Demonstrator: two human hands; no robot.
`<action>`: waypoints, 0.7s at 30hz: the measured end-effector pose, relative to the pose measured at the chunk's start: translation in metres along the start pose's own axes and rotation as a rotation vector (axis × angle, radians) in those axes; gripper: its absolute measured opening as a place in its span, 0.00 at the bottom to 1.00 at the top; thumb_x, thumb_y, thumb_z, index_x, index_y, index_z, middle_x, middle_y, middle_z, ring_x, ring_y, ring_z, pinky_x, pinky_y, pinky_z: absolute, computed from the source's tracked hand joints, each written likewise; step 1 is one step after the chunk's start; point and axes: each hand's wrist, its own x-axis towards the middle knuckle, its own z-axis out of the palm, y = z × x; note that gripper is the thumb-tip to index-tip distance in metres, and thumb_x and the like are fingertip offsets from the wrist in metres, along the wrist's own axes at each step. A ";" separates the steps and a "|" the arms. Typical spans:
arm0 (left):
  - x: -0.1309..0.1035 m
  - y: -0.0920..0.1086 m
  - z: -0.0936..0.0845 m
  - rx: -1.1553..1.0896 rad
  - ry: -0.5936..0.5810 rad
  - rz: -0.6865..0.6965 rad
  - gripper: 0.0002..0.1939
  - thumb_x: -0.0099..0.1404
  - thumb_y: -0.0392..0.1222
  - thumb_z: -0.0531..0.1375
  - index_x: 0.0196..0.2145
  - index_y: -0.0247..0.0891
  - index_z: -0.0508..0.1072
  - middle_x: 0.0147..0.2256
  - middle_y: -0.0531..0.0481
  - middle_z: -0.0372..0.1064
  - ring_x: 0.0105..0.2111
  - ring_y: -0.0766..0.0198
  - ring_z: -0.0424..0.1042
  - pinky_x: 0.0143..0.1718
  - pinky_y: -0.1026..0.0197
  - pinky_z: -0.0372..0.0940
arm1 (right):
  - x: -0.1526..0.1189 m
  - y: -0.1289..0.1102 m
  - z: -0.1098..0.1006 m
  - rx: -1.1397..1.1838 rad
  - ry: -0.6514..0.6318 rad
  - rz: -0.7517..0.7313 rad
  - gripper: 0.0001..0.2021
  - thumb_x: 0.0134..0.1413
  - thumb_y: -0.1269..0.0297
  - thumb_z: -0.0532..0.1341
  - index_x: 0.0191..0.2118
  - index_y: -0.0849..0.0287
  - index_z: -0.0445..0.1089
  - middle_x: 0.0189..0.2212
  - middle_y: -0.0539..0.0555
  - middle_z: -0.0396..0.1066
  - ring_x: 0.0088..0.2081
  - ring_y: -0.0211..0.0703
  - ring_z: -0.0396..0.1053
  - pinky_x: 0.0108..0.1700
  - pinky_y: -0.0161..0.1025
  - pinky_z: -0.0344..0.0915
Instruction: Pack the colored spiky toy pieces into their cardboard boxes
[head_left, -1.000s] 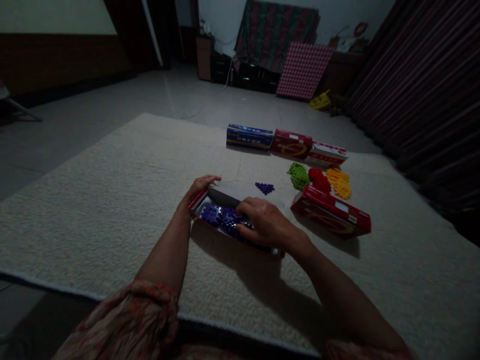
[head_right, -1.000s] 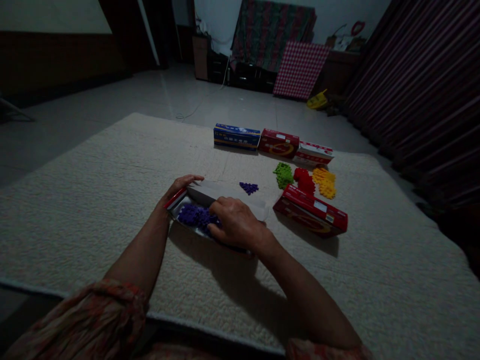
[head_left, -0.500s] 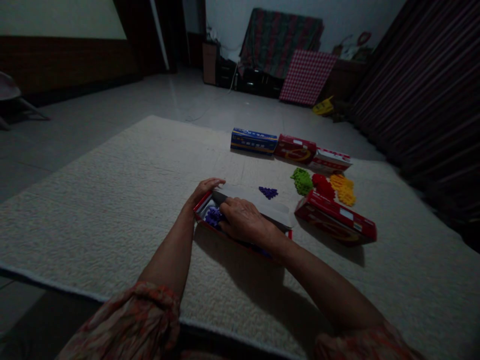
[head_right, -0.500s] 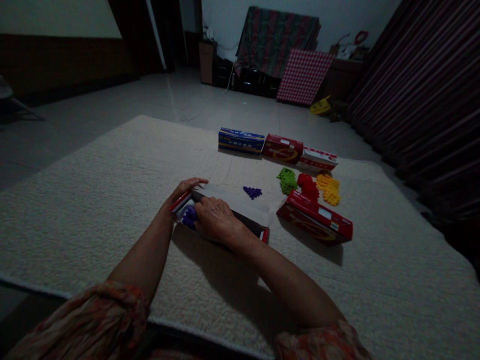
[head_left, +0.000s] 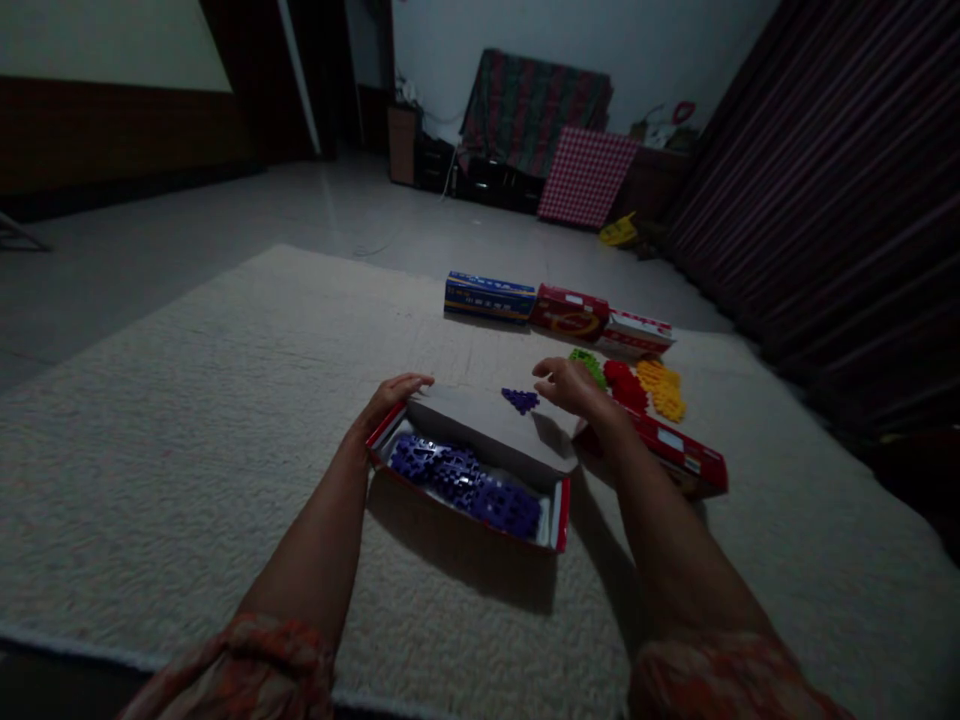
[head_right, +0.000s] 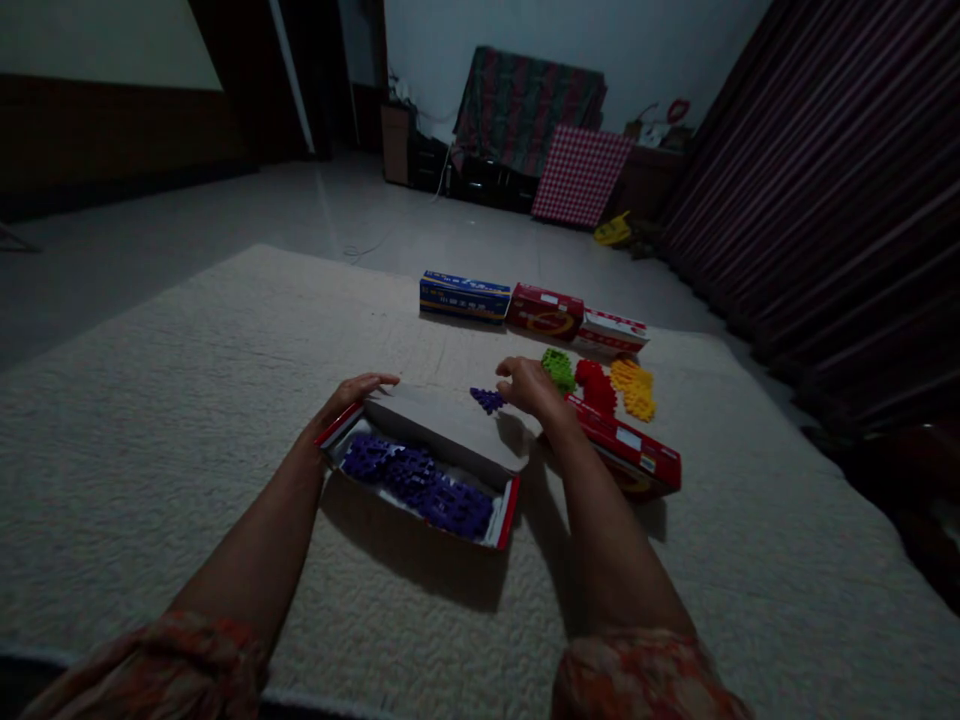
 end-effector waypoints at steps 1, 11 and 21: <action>0.000 0.001 0.000 -0.008 0.006 0.004 0.27 0.55 0.62 0.62 0.41 0.36 0.82 0.39 0.40 0.78 0.42 0.45 0.74 0.43 0.49 0.67 | 0.003 0.008 0.005 -0.007 -0.034 0.013 0.11 0.52 0.73 0.65 0.43 0.58 0.77 0.40 0.56 0.79 0.41 0.44 0.75 0.45 0.38 0.67; -0.002 0.004 -0.001 -0.024 0.002 0.002 0.26 0.54 0.61 0.64 0.40 0.37 0.82 0.39 0.41 0.79 0.43 0.44 0.74 0.45 0.49 0.66 | 0.003 0.008 0.031 0.021 -0.126 -0.133 0.07 0.52 0.74 0.63 0.38 0.65 0.78 0.36 0.59 0.78 0.36 0.39 0.72 0.36 0.33 0.61; -0.001 0.001 -0.001 -0.001 0.009 0.037 0.23 0.56 0.59 0.63 0.39 0.38 0.82 0.44 0.41 0.78 0.48 0.42 0.72 0.48 0.48 0.65 | 0.015 0.007 0.031 0.003 -0.153 -0.002 0.05 0.51 0.71 0.66 0.35 0.65 0.78 0.31 0.57 0.77 0.32 0.38 0.71 0.34 0.33 0.60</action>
